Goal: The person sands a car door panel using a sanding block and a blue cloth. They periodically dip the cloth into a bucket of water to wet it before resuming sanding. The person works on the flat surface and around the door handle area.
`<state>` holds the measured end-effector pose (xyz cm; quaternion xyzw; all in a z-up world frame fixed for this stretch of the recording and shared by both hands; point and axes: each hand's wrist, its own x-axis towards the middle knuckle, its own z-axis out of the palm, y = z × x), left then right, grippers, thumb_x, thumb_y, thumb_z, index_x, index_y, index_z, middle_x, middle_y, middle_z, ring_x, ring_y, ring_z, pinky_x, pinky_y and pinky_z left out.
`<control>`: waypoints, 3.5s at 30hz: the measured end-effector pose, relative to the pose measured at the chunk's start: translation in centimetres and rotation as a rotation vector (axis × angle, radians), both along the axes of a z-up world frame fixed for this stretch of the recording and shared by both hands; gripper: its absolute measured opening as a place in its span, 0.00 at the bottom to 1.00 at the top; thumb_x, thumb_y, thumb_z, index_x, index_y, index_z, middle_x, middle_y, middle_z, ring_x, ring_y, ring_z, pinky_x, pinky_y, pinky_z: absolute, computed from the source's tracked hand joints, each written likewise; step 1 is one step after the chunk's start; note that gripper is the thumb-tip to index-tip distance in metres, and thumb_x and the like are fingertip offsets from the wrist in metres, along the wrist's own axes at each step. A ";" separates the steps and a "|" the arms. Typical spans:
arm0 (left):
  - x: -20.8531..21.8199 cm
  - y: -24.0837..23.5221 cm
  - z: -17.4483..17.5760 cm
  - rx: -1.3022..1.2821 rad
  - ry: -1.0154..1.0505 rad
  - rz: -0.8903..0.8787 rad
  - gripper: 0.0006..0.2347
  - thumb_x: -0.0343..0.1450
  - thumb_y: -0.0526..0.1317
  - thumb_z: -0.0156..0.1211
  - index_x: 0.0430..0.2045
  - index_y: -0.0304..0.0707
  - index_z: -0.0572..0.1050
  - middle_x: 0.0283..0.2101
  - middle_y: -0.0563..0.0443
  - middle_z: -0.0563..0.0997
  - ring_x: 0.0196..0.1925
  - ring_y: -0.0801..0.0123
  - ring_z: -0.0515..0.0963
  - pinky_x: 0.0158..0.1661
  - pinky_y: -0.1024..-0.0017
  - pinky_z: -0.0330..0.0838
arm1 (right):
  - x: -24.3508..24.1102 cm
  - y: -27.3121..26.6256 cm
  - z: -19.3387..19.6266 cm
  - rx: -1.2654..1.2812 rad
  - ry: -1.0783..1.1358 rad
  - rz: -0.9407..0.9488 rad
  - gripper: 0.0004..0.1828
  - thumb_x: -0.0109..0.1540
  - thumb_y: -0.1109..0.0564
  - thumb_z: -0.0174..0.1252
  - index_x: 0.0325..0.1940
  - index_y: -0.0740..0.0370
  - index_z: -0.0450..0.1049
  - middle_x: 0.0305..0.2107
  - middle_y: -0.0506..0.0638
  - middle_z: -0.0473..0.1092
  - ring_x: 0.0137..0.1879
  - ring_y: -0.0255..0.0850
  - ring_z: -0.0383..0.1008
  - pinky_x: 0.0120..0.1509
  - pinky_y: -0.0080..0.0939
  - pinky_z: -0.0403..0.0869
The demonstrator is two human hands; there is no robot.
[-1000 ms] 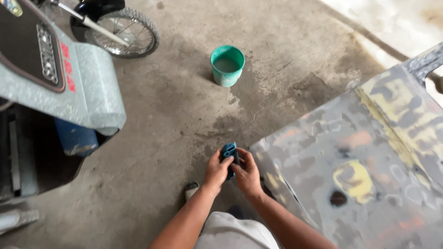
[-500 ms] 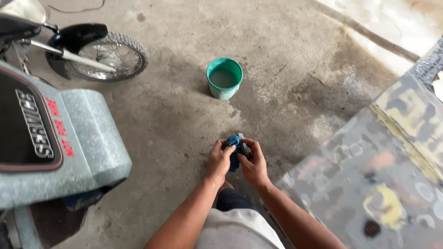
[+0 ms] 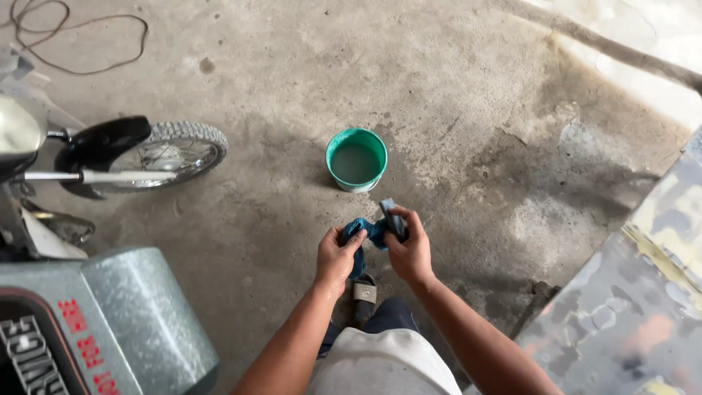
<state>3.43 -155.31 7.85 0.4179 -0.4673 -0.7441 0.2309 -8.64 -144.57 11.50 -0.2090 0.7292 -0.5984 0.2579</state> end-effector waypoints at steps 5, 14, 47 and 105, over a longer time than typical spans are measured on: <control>-4.5 -7.1 0.5 0.071 -0.054 -0.139 0.09 0.67 0.35 0.70 0.34 0.35 0.74 0.31 0.56 0.79 0.30 0.76 0.76 0.31 0.73 0.73 | -5.4 -5.7 -1.7 -0.033 -0.052 -0.113 0.23 0.60 0.68 0.55 0.60 0.61 0.69 0.39 0.48 0.75 0.43 0.32 0.75 0.48 0.34 0.76; -14.3 -17.8 -9.3 0.022 0.048 -0.232 0.08 0.69 0.34 0.66 0.38 0.34 0.75 0.37 0.53 0.80 0.38 0.73 0.78 0.40 0.72 0.73 | -11.1 -17.5 -8.4 -0.092 -0.036 -0.319 0.23 0.61 0.70 0.56 0.61 0.63 0.67 0.44 0.49 0.73 0.46 0.32 0.74 0.50 0.34 0.75; -20.0 -27.9 -51.2 0.360 -0.233 -0.055 0.09 0.75 0.33 0.55 0.47 0.29 0.76 0.46 0.49 0.82 0.46 0.73 0.79 0.49 0.72 0.72 | -28.1 -30.6 -62.3 0.757 0.116 0.306 0.31 0.61 0.49 0.61 0.68 0.53 0.65 0.59 0.61 0.70 0.63 0.59 0.71 0.64 0.56 0.70; -21.9 -29.0 -52.9 -0.101 -0.387 -0.266 0.05 0.74 0.36 0.56 0.38 0.32 0.75 0.34 0.51 0.82 0.36 0.76 0.79 0.39 0.72 0.74 | -28.5 -29.1 -80.6 0.996 0.066 0.134 0.28 0.60 0.49 0.63 0.61 0.62 0.70 0.51 0.68 0.72 0.56 0.66 0.72 0.57 0.58 0.72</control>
